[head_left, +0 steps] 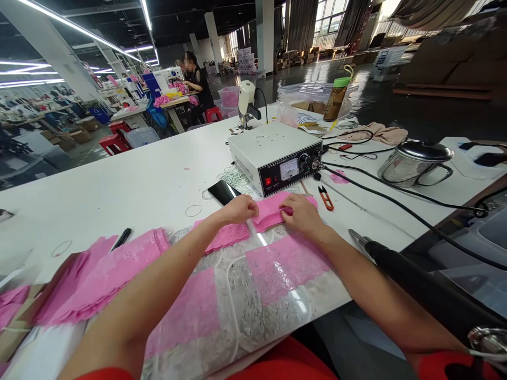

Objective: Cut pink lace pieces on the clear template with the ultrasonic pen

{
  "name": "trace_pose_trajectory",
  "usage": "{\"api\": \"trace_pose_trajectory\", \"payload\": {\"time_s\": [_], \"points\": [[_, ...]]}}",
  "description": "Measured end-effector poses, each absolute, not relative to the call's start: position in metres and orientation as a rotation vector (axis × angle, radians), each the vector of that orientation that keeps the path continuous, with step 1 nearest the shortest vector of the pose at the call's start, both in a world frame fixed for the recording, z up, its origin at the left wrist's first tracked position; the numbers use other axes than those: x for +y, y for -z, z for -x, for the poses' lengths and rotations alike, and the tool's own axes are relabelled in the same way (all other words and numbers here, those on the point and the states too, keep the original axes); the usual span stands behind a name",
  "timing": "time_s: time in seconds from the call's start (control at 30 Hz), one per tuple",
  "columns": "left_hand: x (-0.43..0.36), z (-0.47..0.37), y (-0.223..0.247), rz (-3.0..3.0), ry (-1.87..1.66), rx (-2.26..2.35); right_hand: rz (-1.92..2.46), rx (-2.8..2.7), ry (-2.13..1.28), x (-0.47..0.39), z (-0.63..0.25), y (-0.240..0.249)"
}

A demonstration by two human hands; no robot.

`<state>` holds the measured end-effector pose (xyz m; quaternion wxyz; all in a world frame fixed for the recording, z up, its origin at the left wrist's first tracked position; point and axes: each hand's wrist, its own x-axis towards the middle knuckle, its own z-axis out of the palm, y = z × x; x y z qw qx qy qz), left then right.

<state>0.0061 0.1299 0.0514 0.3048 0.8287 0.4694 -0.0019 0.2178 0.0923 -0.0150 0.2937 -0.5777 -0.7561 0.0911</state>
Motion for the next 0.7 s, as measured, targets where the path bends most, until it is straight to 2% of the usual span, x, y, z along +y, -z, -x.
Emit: {"api": "trace_pose_trajectory", "payload": {"time_s": [0.23, 0.43, 0.7], "points": [[0.117, -0.001, -0.075, -2.212, -0.061, 1.207, 1.594, -1.983, -0.038, 0.087, -0.24, 0.009], [0.068, 0.007, -0.071, -2.149, 0.001, 1.123, 1.398, -2.157, 0.011, 0.034, -0.255, 0.008], [0.008, -0.006, -0.056, -2.138, 0.129, 1.092, 1.031, -2.333, 0.315, -0.03, -0.275, 0.015]]}}
